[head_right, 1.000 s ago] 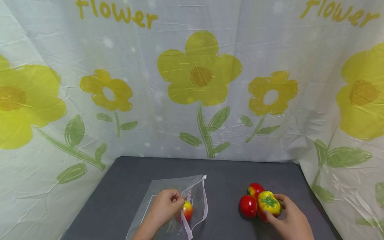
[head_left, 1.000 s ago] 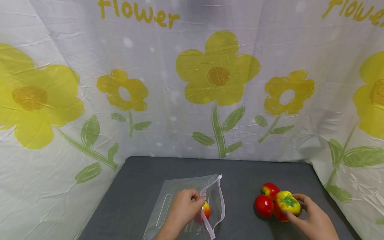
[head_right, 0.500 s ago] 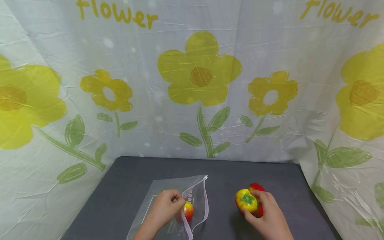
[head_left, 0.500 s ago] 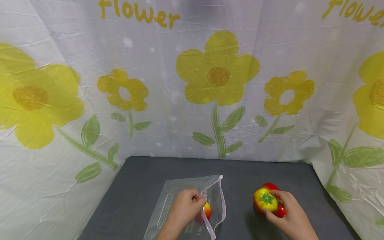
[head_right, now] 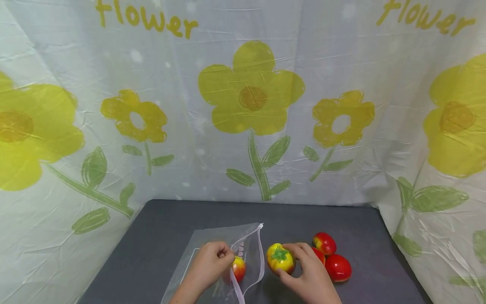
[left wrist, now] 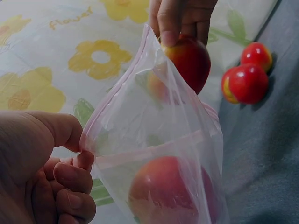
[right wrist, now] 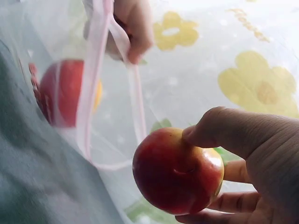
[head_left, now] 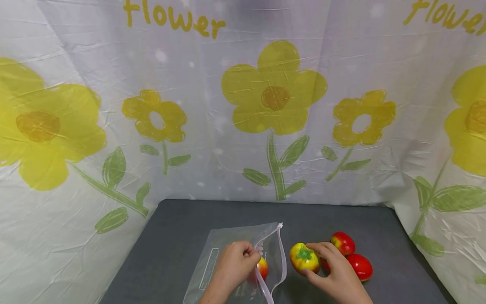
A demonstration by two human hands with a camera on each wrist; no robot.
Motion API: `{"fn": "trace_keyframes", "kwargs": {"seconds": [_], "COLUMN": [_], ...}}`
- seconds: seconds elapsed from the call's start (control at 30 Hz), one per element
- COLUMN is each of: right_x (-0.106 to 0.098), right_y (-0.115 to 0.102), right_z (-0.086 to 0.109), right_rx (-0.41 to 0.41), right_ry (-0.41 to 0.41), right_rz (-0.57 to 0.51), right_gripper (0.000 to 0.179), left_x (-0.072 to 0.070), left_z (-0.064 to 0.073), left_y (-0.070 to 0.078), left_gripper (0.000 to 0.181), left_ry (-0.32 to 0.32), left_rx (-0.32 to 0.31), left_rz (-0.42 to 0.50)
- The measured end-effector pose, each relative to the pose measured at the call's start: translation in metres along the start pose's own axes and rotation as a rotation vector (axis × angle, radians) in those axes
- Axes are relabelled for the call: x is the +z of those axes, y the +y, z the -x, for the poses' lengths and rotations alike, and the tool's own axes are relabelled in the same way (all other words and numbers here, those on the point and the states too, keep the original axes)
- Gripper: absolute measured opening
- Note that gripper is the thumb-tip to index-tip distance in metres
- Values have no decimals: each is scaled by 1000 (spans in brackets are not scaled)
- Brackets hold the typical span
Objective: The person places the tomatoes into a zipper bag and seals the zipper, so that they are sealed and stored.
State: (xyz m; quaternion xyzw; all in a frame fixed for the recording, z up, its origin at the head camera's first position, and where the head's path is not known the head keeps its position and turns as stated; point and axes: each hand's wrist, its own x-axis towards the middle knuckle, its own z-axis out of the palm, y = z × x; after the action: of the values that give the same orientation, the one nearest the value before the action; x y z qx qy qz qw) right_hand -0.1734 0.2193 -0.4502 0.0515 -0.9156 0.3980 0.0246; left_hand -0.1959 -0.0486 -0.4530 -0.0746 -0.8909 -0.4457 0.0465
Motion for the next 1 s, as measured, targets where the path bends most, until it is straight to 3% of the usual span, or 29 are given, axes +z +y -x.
{"fn": "trace_keyframes", "kwargs": {"seconds": [0.2, 0.47, 0.57, 0.87, 1.0], "right_x": [16, 30, 34, 47, 52], "right_y": [-8, -10, -10, -15, -17], "right_z": [-4, -7, -8, -13, -15], "right_rx": [-56, -166, -179, -191, -171], "right_ry": [-65, -134, -156, -170, -167], "right_rz": [-42, -21, -31, -32, -27], "right_gripper": [56, 55, 54, 50, 47], "left_x": [0, 2, 3, 4, 4], "left_z": [1, 1, 1, 3, 2], "left_y": [4, 5, 5, 5, 5], "left_gripper": [21, 17, 16, 21, 22], "left_ry": [-18, -14, -14, 21, 22], "left_rx": [-37, -22, -19, 69, 72], "left_rz": [4, -8, 1, 2, -7]}}
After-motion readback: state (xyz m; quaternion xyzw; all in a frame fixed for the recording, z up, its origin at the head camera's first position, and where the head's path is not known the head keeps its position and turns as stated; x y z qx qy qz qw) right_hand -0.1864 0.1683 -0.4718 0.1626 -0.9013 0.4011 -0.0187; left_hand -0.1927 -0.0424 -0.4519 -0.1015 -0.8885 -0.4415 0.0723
